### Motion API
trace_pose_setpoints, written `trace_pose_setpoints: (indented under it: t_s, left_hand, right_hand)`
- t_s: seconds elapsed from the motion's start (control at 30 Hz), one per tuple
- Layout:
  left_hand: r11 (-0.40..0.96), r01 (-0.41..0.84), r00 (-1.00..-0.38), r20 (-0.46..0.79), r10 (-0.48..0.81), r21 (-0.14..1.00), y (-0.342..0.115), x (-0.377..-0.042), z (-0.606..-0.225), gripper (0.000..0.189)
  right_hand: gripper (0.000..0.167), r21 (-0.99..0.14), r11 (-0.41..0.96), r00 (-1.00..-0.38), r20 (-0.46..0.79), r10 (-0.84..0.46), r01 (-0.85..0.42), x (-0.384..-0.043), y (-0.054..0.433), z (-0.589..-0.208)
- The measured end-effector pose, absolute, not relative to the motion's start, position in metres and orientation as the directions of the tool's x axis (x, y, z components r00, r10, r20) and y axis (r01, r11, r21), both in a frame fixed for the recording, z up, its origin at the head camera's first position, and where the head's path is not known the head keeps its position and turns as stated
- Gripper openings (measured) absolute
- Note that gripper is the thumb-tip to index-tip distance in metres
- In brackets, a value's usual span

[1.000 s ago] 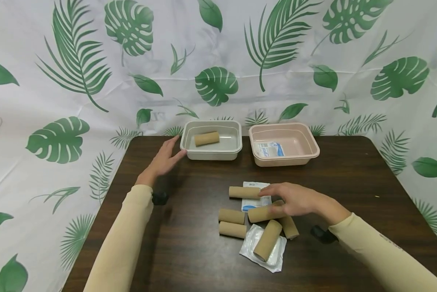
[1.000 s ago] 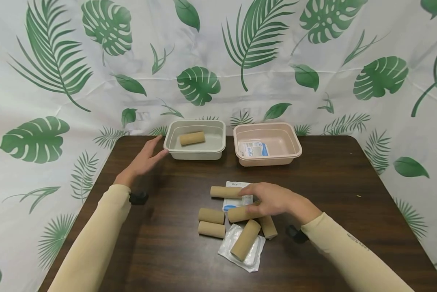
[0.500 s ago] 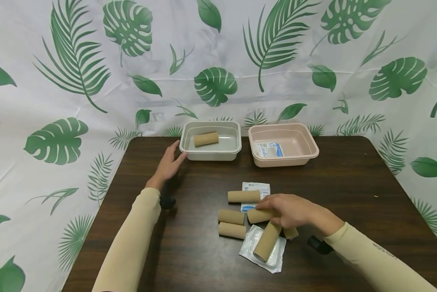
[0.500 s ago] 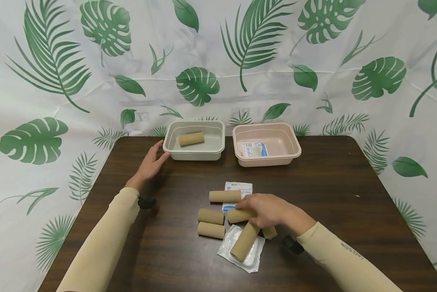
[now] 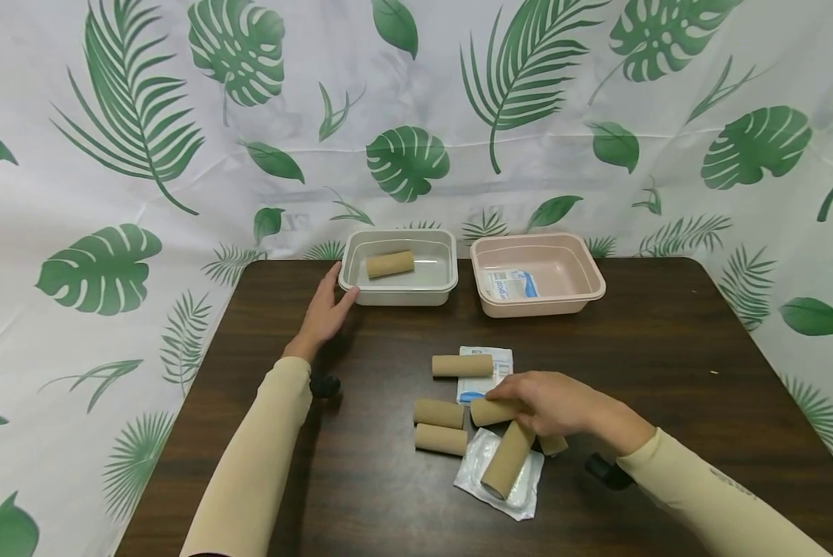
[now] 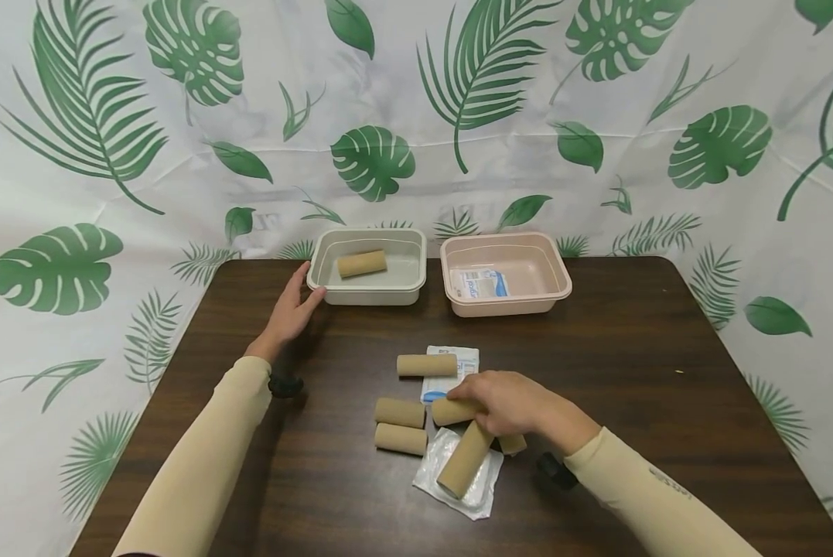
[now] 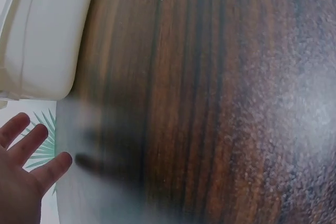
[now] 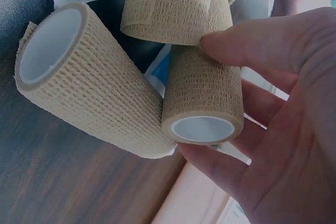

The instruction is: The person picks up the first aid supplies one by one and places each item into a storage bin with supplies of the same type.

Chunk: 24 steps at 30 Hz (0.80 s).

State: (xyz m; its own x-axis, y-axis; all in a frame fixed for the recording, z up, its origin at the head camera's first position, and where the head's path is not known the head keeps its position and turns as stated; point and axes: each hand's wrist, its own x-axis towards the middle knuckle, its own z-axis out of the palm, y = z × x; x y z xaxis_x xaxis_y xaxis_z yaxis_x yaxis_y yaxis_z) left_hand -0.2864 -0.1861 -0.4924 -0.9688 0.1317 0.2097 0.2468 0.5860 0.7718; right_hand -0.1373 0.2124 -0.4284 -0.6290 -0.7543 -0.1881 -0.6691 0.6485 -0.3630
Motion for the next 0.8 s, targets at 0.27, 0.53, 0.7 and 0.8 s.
trace_pose_setpoints:
  t_s: [0.27,0.53,0.7,0.8]
  left_hand:
    - [0.620,0.234,-0.972,0.179,0.150,0.749,-0.185,-0.288,-0.493,0.069]
    - [0.634,0.213,-0.977,0.146,0.156,0.744,-0.182,-0.288,-0.493,0.074]
    - [0.639,0.200,-0.979,0.131,0.155,0.743,-0.180,-0.287,-0.493,0.074]
    - [0.648,0.187,-0.982,0.118,0.149,0.738,-0.179,-0.286,-0.493,0.074]
  right_hand:
    - [0.044,-0.360,0.628,-0.619,-0.158,-0.769,-0.689,-0.134,0.210,-0.427]
    - [0.042,-0.329,0.613,-0.613,-0.117,-0.781,-0.718,-0.136,0.209,-0.421]
    - [0.043,-0.340,0.595,-0.609,-0.075,-0.789,-0.728,-0.143,0.207,-0.410]
    - [0.044,-0.364,0.590,-0.618,-0.048,-0.785,-0.721,-0.150,0.205,-0.404]
